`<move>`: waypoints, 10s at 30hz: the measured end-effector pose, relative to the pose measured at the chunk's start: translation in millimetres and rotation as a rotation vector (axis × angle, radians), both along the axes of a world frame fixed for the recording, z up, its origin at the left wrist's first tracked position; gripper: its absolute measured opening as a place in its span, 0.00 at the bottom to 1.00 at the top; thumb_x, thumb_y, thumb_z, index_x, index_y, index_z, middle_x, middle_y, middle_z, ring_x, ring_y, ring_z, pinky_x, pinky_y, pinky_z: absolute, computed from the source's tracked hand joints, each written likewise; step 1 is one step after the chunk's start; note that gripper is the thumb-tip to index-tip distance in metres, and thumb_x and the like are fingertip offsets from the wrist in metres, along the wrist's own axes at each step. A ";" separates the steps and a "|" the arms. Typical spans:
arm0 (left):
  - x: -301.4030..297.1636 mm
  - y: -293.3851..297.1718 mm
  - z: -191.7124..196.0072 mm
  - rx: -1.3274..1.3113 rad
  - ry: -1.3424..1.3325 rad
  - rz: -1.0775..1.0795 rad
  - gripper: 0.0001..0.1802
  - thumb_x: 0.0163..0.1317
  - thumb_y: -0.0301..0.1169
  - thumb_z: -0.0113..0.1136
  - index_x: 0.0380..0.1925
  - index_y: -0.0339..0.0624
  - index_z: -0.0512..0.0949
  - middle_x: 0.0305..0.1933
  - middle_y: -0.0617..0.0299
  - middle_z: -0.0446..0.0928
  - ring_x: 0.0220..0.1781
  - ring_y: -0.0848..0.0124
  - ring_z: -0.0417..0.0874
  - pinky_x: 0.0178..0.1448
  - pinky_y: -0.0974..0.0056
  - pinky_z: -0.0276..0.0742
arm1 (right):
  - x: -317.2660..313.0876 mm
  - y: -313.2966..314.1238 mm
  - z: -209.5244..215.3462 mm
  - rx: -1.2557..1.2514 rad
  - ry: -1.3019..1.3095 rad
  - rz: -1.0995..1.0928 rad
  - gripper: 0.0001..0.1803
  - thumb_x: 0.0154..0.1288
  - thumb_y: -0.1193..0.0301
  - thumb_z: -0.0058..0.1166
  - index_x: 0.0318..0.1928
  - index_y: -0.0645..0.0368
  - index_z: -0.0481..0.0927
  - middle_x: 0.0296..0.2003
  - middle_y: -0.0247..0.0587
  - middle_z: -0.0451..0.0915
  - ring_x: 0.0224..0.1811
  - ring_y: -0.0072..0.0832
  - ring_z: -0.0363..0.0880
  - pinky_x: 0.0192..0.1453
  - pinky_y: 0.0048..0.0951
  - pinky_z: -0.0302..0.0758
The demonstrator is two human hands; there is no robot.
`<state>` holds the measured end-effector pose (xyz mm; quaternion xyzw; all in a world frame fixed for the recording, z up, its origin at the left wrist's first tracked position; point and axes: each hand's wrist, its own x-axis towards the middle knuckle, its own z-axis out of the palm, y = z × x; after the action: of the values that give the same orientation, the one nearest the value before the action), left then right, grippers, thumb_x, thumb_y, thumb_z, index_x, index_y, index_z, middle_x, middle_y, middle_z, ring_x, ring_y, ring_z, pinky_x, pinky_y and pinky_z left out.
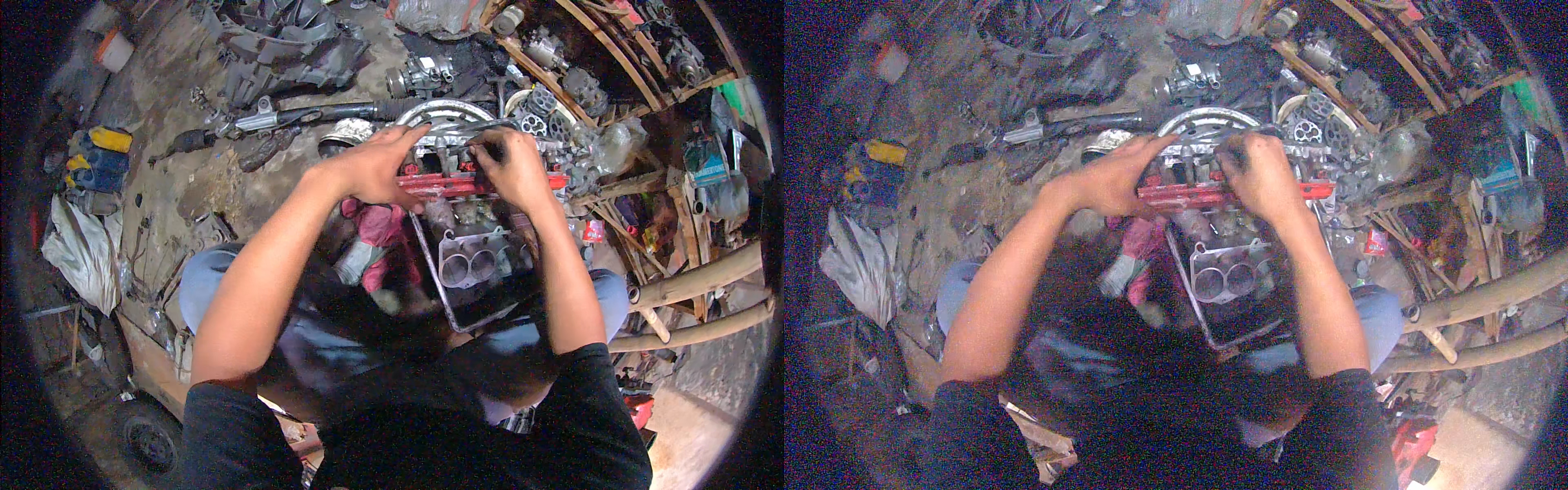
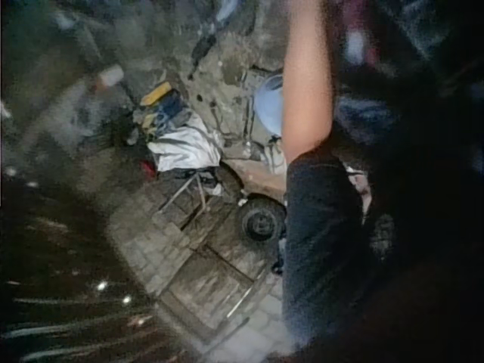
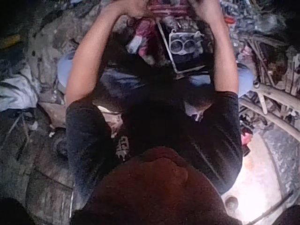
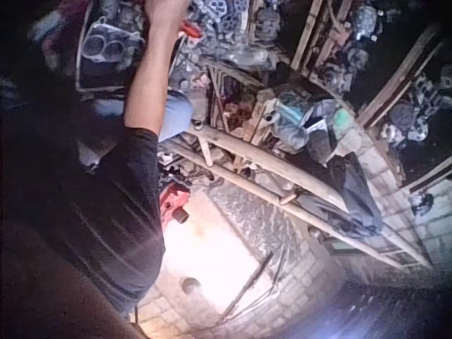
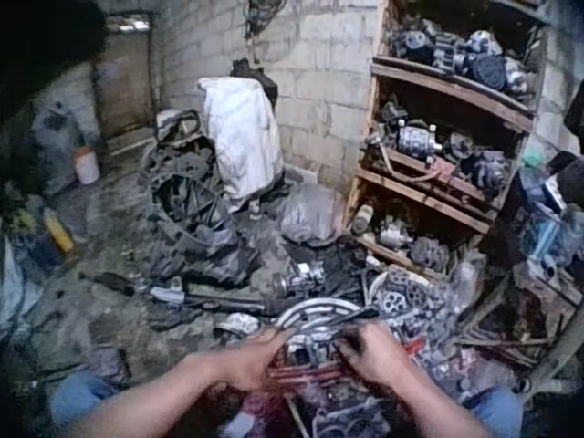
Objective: The person sits on the floor and uses a red pipe wrench to tighten bolts on a red metal manifold attached to a silver engine block. They repeatedly adjust the wrench and reposition their hands to secure the manifold.
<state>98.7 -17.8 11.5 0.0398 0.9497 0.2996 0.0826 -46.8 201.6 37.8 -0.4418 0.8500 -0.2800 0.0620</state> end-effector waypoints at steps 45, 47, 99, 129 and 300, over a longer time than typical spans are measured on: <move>-13.4 0.6 40.5 -0.360 -0.077 0.251 0.21 0.57 0.31 0.70 0.52 0.57 0.86 0.50 0.49 0.85 0.53 0.49 0.86 0.59 0.48 0.82 | 45.1 -33.0 -45.7 -0.247 0.070 -0.001 0.06 0.57 0.75 0.58 0.35 0.64 0.78 0.32 0.54 0.81 0.41 0.52 0.80 0.46 0.50 0.78; -12.0 -0.8 38.0 -0.338 -0.074 0.251 0.21 0.57 0.32 0.70 0.52 0.57 0.86 0.50 0.49 0.85 0.54 0.49 0.86 0.58 0.47 0.82 | 46.4 -33.9 -48.9 -0.301 0.183 -0.016 0.06 0.57 0.75 0.58 0.34 0.63 0.77 0.32 0.54 0.81 0.40 0.52 0.80 0.45 0.51 0.77; -14.4 1.9 37.3 -0.037 0.386 0.027 0.16 0.55 0.38 0.74 0.40 0.41 0.87 0.37 0.51 0.84 0.43 0.50 0.84 0.49 0.52 0.80 | 27.6 -23.7 27.0 -0.335 -0.027 0.069 0.08 0.59 0.71 0.64 0.36 0.63 0.88 0.36 0.53 0.87 0.42 0.48 0.86 0.52 0.43 0.79; 17.9 35.4 4.9 -0.167 0.408 0.335 0.08 0.64 0.30 0.66 0.38 0.38 0.85 0.37 0.48 0.83 0.41 0.49 0.86 0.45 0.52 0.79 | 2.5 -13.5 -40.4 -0.260 -0.090 -0.289 0.22 0.71 0.50 0.56 0.44 0.56 0.87 0.45 0.53 0.82 0.49 0.53 0.83 0.54 0.52 0.78; -15.3 30.5 8.3 -0.149 0.390 0.307 0.05 0.56 0.24 0.69 0.31 0.33 0.83 0.34 0.45 0.80 0.40 0.45 0.84 0.46 0.48 0.78 | 2.6 -19.7 -34.1 -0.030 0.041 -0.271 0.21 0.69 0.54 0.55 0.50 0.55 0.86 0.48 0.54 0.83 0.56 0.49 0.80 0.59 0.49 0.78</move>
<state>83.5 12.7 19.8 -0.0542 0.9619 0.2247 -0.1457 -44.2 181.9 3.7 -0.3296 0.8987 -0.2895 -0.0006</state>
